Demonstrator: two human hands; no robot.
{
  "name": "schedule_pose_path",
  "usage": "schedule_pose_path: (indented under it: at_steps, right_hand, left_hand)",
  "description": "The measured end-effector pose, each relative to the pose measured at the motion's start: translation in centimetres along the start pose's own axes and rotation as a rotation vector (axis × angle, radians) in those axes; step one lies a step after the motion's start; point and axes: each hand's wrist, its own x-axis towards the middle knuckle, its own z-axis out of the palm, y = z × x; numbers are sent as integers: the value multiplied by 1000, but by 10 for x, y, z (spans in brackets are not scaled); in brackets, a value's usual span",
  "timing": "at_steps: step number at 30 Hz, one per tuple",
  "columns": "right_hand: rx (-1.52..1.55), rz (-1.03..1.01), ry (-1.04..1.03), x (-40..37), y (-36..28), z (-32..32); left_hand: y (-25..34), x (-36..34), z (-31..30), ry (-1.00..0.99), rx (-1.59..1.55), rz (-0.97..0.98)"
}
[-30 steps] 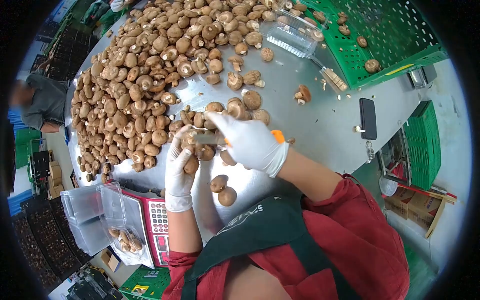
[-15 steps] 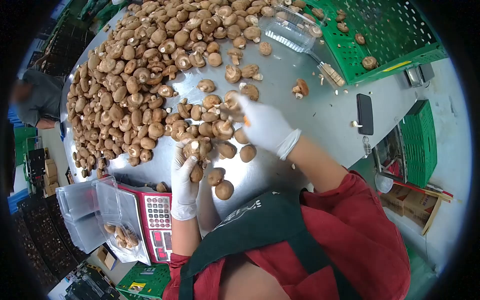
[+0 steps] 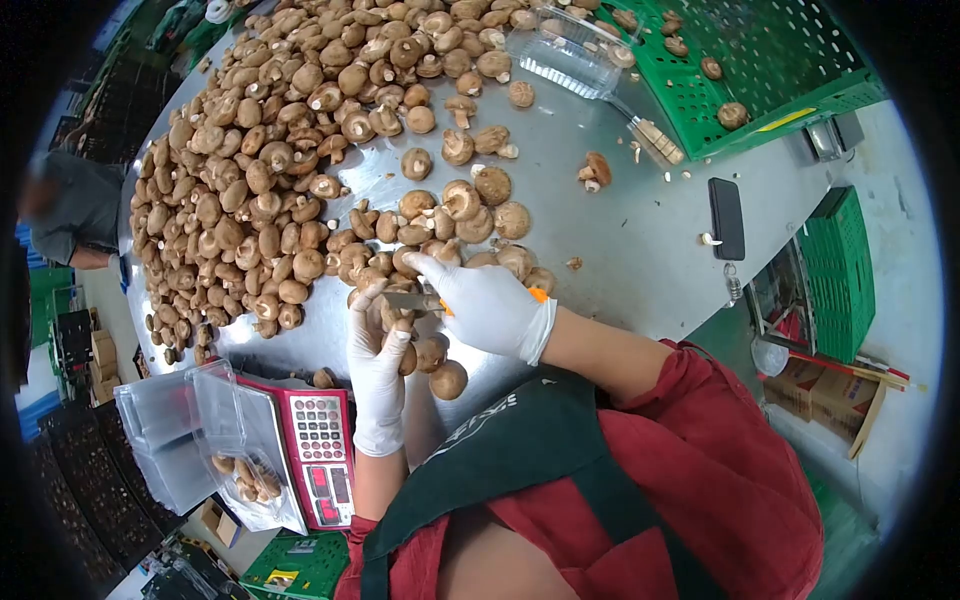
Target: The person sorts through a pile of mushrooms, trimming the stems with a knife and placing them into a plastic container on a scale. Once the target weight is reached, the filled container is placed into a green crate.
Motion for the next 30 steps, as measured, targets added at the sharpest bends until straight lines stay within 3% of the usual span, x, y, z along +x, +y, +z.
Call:
schedule_pose_path:
  at_steps: [4, 20, 30]
  right_hand:
    - [109, -46, -10, -4, -11, 1]
    - [346, -62, -43, -4, -4, 17]
    - [475, 0, -159, -8, 2, 6]
  left_hand:
    - [-15, 5, -2, 25, 233, 252]
    - [-44, 3, -14, 241, 959, 892]
    - [-38, 4, -23, 28, 1128, 1039]
